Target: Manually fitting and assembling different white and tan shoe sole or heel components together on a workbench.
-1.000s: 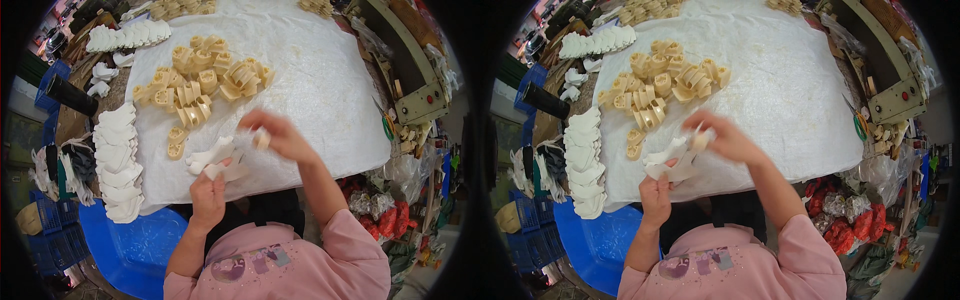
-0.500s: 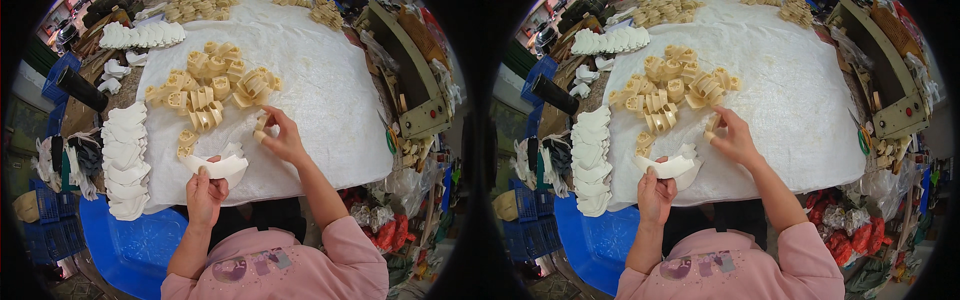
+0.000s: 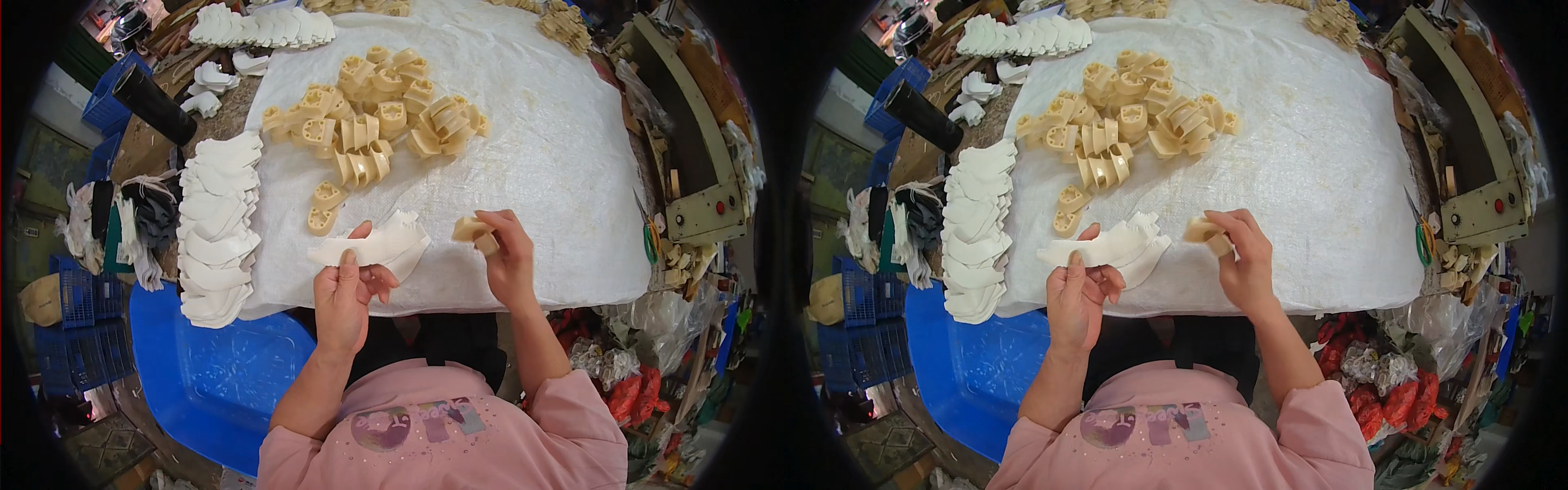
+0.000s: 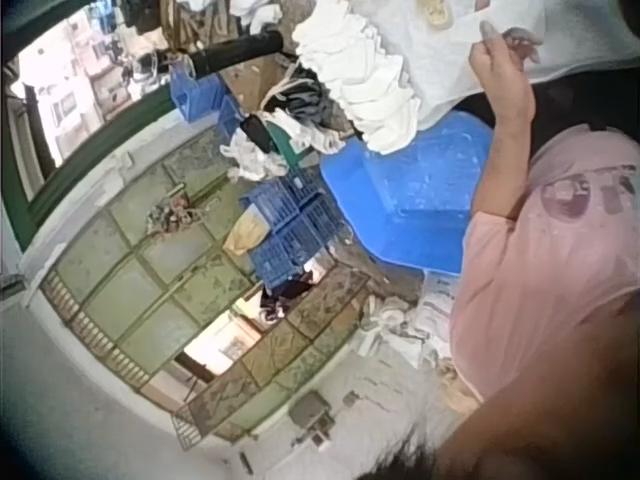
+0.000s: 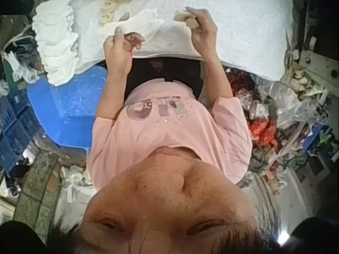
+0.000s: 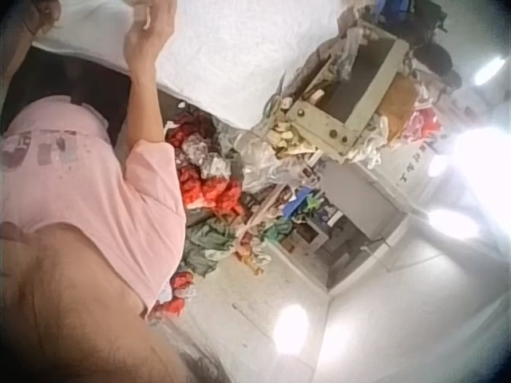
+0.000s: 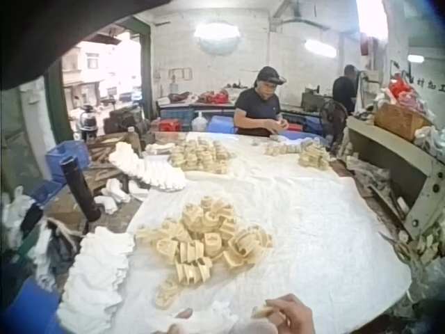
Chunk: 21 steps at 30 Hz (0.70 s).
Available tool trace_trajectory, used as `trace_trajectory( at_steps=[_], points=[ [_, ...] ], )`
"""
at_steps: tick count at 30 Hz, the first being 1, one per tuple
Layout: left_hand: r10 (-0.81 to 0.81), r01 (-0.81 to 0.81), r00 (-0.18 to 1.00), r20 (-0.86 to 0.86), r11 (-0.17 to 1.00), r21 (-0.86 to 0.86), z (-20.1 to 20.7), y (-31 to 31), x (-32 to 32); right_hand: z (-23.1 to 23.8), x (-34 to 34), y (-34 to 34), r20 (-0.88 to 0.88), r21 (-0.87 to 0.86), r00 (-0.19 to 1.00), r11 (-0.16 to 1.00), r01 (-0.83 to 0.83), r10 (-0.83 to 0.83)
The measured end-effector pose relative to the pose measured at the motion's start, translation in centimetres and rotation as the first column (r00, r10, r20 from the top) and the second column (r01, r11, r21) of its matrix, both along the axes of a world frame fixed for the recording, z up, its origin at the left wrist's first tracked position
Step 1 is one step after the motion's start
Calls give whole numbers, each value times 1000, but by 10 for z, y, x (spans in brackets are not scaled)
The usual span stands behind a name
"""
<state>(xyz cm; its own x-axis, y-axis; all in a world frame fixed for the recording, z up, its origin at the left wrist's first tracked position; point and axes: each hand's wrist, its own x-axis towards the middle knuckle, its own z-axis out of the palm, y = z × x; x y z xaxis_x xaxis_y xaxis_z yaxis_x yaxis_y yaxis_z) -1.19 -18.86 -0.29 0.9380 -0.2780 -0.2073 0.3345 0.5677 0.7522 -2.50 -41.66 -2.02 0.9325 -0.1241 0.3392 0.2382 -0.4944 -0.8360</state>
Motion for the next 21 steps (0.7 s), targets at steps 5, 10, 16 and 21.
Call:
trace_trajectory(
  at_steps=[5,10,16,21],
  points=[
    [83,-146,968,238,955,260,-5,-4,-7,50,-12,51,256,42,951,981,-190,173],
    [36,-43,992,121,998,56,16,-10,-19,35,-4,78,476,71,860,966,-248,185],
    [8,-4,991,131,999,-33,22,-5,-24,29,-4,81,543,11,813,967,-256,209],
    [4,-4,989,148,1000,1,24,-7,-26,30,-3,78,540,3,815,968,-249,208]
  ],
)
